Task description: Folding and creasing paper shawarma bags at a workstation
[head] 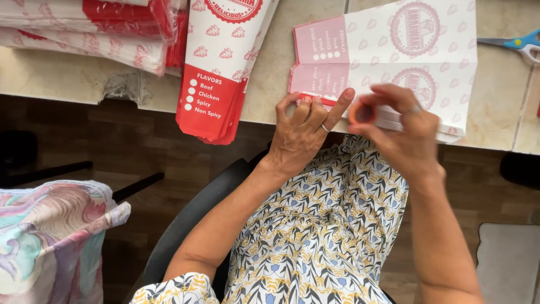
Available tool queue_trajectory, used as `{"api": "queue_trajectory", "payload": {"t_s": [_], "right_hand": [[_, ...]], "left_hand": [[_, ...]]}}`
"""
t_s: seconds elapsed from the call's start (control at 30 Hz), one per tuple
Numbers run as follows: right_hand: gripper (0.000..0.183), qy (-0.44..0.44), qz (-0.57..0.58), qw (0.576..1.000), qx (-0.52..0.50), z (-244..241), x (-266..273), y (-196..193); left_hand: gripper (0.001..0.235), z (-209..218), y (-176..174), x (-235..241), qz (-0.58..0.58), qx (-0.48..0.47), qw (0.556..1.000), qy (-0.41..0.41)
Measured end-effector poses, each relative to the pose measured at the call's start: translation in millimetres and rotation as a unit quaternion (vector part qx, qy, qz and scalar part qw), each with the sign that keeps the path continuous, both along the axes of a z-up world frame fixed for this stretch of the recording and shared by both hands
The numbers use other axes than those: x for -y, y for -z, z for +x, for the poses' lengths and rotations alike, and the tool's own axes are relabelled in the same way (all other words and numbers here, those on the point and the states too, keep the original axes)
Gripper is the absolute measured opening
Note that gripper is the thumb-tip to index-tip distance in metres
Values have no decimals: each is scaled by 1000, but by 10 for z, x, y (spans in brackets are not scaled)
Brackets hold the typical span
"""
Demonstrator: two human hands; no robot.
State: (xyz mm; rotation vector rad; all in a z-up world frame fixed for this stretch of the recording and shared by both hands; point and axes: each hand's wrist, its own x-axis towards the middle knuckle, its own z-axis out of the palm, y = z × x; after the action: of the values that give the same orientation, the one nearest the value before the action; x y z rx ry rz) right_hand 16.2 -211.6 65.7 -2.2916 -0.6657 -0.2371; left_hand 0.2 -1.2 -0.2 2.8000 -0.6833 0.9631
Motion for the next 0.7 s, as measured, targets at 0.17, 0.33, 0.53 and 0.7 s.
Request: {"api": "queue_trajectory", "payload": {"t_s": [0.17, 0.33, 0.53, 0.7], "right_hand": [[64, 3, 34, 999, -2, 151, -411, 18], [70, -2, -25, 993, 117, -56, -123, 138], [24, 113, -101, 958, 244, -262, 140, 404], [10, 124, -85, 951, 271, -234, 149, 494]], "left_hand": [[51, 19, -85, -14, -49, 2, 999, 21], [49, 3, -74, -4, -139, -52, 987, 61], [51, 18, -124, 233, -176, 39, 983, 45], [23, -40, -76, 712, -248, 48, 958, 133]]}}
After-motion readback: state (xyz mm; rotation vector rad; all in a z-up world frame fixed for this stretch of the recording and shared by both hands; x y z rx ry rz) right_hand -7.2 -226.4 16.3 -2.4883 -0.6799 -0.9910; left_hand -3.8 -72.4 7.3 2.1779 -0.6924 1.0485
